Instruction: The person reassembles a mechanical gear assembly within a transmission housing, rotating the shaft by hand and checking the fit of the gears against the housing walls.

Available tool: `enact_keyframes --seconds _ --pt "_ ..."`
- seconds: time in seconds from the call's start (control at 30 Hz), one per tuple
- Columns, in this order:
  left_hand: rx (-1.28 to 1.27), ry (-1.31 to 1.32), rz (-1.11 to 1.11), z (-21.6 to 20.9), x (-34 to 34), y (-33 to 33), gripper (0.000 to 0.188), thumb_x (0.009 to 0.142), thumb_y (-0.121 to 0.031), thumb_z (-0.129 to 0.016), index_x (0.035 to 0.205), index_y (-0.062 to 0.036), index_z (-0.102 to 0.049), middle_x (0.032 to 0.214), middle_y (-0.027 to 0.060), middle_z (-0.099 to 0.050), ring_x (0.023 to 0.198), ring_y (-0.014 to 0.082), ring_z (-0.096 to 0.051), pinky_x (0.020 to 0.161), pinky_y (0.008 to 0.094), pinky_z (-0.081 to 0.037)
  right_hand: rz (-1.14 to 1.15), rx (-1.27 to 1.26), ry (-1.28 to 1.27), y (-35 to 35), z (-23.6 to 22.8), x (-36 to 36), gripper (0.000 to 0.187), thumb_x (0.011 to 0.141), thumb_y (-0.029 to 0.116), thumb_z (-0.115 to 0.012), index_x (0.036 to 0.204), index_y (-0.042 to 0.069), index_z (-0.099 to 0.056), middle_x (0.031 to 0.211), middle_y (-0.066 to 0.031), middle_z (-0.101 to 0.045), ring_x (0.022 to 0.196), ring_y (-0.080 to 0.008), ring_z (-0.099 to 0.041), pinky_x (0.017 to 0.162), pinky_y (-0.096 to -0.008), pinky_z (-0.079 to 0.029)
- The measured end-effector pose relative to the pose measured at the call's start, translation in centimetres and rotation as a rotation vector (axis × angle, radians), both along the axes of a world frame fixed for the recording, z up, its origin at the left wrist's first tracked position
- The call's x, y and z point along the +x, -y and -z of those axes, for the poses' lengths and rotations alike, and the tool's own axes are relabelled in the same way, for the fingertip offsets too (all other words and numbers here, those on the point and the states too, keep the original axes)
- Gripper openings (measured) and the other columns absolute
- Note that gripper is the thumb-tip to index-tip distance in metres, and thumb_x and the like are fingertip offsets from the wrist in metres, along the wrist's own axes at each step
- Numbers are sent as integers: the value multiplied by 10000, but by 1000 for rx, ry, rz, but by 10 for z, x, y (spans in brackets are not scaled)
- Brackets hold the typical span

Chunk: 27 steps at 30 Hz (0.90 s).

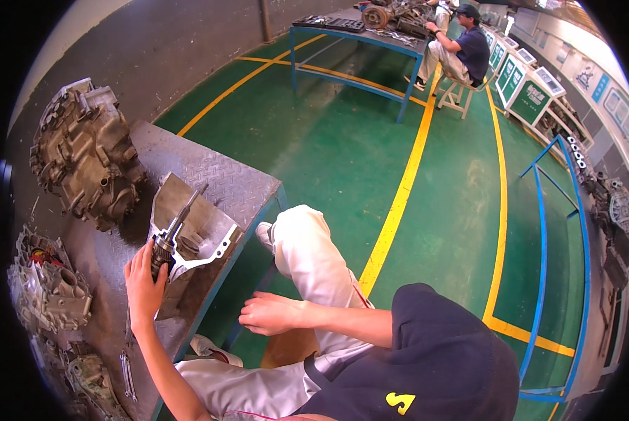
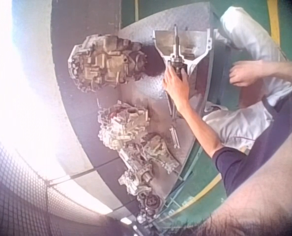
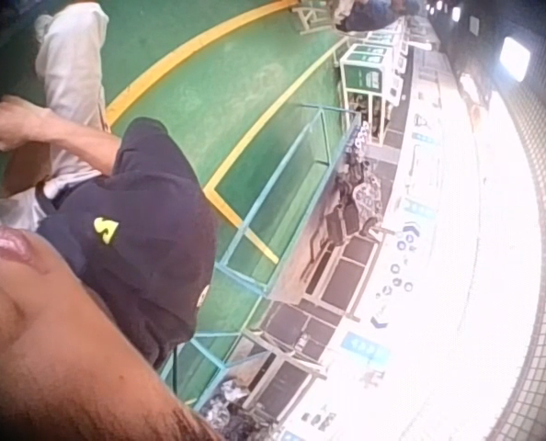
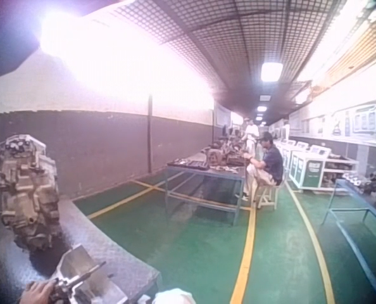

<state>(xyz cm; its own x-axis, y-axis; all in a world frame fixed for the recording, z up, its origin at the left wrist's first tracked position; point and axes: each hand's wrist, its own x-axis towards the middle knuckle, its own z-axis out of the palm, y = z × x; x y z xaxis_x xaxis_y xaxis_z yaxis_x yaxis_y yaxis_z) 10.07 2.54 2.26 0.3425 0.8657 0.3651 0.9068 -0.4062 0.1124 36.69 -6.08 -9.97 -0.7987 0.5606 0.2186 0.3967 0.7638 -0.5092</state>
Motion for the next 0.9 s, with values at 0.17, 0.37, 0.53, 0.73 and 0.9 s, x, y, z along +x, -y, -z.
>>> enact_keyframes --seconds 0.17,0.37,0.53,0.73,0.9 --pt "-12 270 -91 -19 -51 26 464 894 -65 -614 1345 -9 -522 1294 173 -584 1219 321 -537 1103 400 -337 11 -2 -46 -6 -1 5 117 878 189 -605 884 72 -607 838 -86 -618 897 -272 -618 844 -436 -471" --pt "-332 438 -229 24 -119 74 518 833 -11 -606 1341 22 -514 1314 202 -572 1229 313 -549 1072 387 -384 12 -25 -165 -28 -21 5 110 896 175 -596 915 69 -617 856 -77 -620 919 -263 -612 863 -429 -468" --pt "-189 103 -384 40 -96 79 553 823 -49 -614 1357 4 -481 1275 218 -564 1189 389 -522 1050 446 -379 -142 169 -103 -50 -24 -18 100 873 171 -626 878 77 -592 806 -55 -570 848 -246 -591 822 -422 -471" --pt "-10 -92 -462 67 -97 75 444 804 -81 -640 1221 19 -528 1138 188 -590 1103 384 -537 947 451 -411 -179 242 -271 -78 -49 -32 136 815 141 -646 810 52 -543 778 -77 -549 810 -259 -586 722 -378 -520" --pt "135 -98 -480 79 -106 64 350 771 -51 -692 1094 7 -572 967 194 -629 971 398 -596 840 477 -476 -286 251 -310 -86 -46 -38 156 771 142 -669 815 60 -543 770 -81 -540 800 -261 -589 711 -381 -521"
